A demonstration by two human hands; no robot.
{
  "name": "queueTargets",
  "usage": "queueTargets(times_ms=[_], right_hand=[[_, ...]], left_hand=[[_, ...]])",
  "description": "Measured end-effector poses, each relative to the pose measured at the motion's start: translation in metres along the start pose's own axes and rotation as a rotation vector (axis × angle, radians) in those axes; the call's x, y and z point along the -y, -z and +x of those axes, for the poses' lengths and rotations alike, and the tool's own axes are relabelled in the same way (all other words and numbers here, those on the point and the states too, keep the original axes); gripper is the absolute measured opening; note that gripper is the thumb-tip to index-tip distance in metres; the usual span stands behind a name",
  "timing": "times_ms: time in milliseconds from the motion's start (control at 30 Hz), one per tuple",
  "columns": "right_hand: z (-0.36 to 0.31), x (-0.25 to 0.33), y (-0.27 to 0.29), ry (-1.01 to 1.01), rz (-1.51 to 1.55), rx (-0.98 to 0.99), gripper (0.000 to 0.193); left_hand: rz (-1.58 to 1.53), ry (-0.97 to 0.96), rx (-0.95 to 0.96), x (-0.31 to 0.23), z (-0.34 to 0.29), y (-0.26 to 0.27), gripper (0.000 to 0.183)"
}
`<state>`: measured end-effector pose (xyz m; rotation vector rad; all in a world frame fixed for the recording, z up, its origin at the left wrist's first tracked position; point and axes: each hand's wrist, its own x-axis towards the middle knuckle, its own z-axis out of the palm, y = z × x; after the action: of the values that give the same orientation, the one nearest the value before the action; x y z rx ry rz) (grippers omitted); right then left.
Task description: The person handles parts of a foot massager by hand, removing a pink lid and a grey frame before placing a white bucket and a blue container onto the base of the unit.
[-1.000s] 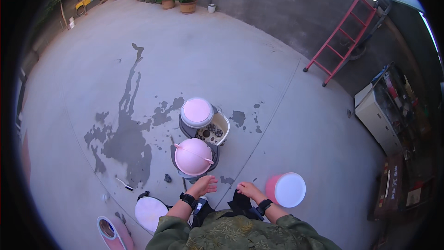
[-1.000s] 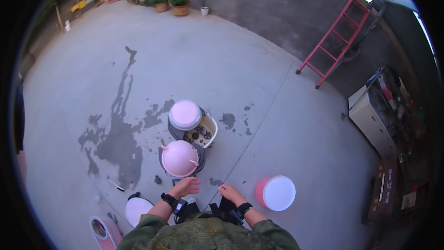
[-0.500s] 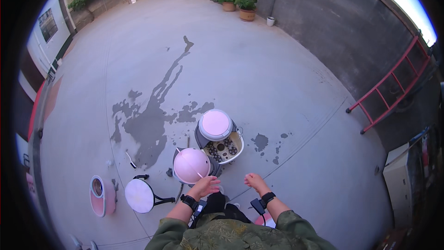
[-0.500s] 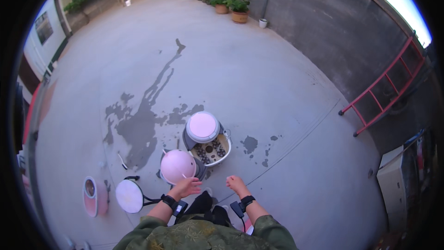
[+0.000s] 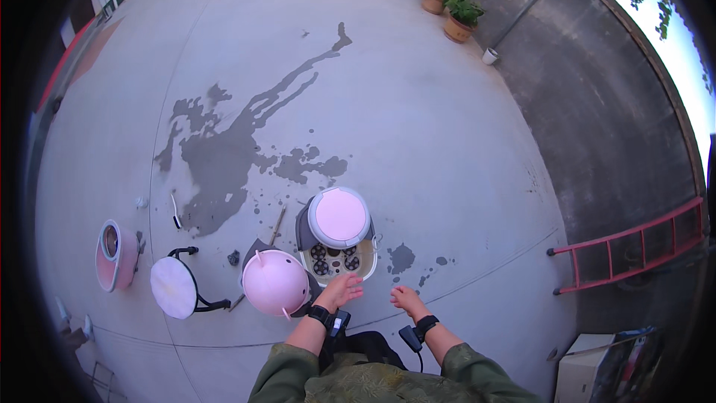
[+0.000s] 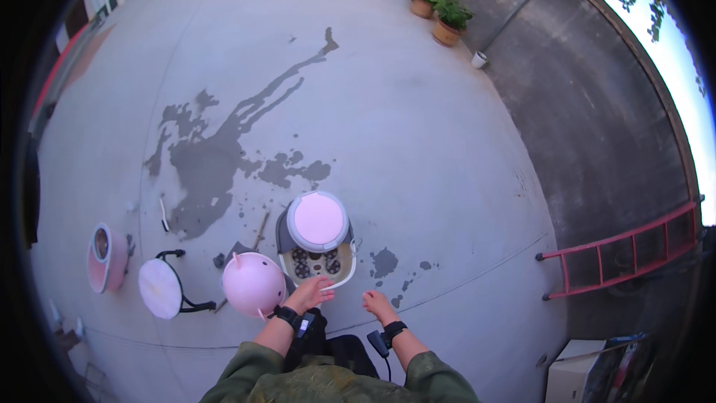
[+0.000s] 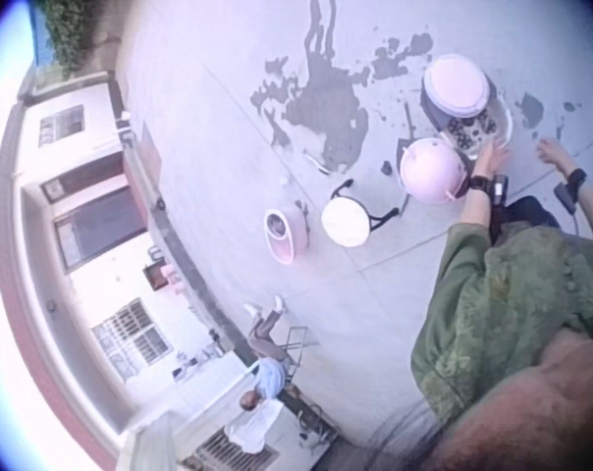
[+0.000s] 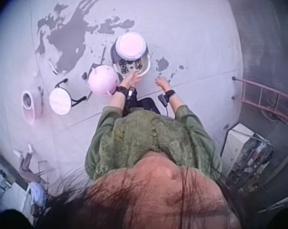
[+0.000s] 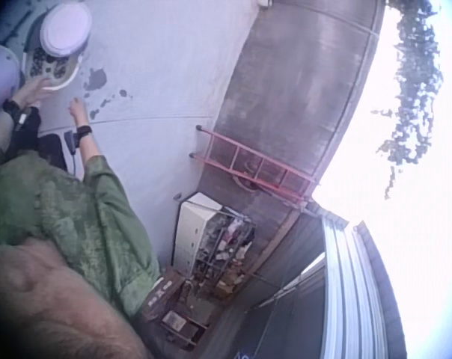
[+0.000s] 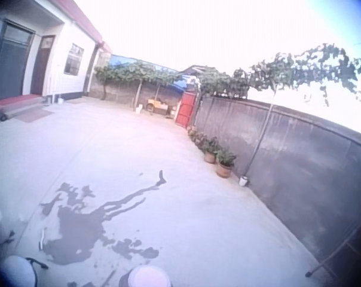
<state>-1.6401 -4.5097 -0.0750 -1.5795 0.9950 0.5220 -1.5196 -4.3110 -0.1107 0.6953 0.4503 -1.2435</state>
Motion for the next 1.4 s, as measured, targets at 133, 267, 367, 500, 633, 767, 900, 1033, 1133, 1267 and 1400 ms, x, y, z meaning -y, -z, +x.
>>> queueTargets(times_ms=[133,267,367,500,633,767,900,1033,1133,1267,1400], right_hand=[[0.051,0.045,-0.007,-0.012,-0.070,0.055,0.039],[0.143,0.046,-0.005,0.143,-0.262,0.063,0.043],[0.194,0.052,-0.030,0.160,-0.204,0.036,0.049],[0.278,0.059,-0.024,0.083,-0.379,0.062,0.058],[0.335,0.044,-0.033,0.158,-0.138,0.057,0.068],[0.356,0.037,-0.040,0.148,-0.113,0.093,0.063],[0.361,0.040,-0.055,0.054,0.105,0.186,0.052],[0.360,0.040,-0.058,0.059,0.266,0.134,0.050],[0.361,0.045,-0.047,-0.022,0.330,0.179,0.052],[0.353,0.050,-0.040,-0.071,0.333,0.217,0.054],[0.345,0.050,-0.056,-0.100,0.356,0.224,0.053]], left_hand=[[-0.067,-0.086,-0.153,-0.015,0.022,0.029,0.040],[-0.128,-0.162,-0.231,-0.023,0.058,0.037,0.047],[-0.152,-0.238,-0.394,-0.023,0.067,0.051,0.063],[-0.196,-0.310,-0.486,-0.022,0.105,0.059,0.074],[-0.254,-0.340,-0.607,-0.025,0.145,0.084,0.087],[-0.252,-0.375,-0.675,-0.027,0.183,0.099,0.081],[-0.207,-0.412,-0.686,-0.028,0.206,0.119,0.068],[-0.248,-0.461,-0.680,-0.024,0.217,0.121,0.058],[-0.258,-0.439,-0.664,-0.032,0.217,0.110,0.061],[-0.237,-0.429,-0.711,-0.030,0.217,0.100,0.058],[-0.188,-0.484,-0.688,-0.014,0.210,0.110,0.055]])
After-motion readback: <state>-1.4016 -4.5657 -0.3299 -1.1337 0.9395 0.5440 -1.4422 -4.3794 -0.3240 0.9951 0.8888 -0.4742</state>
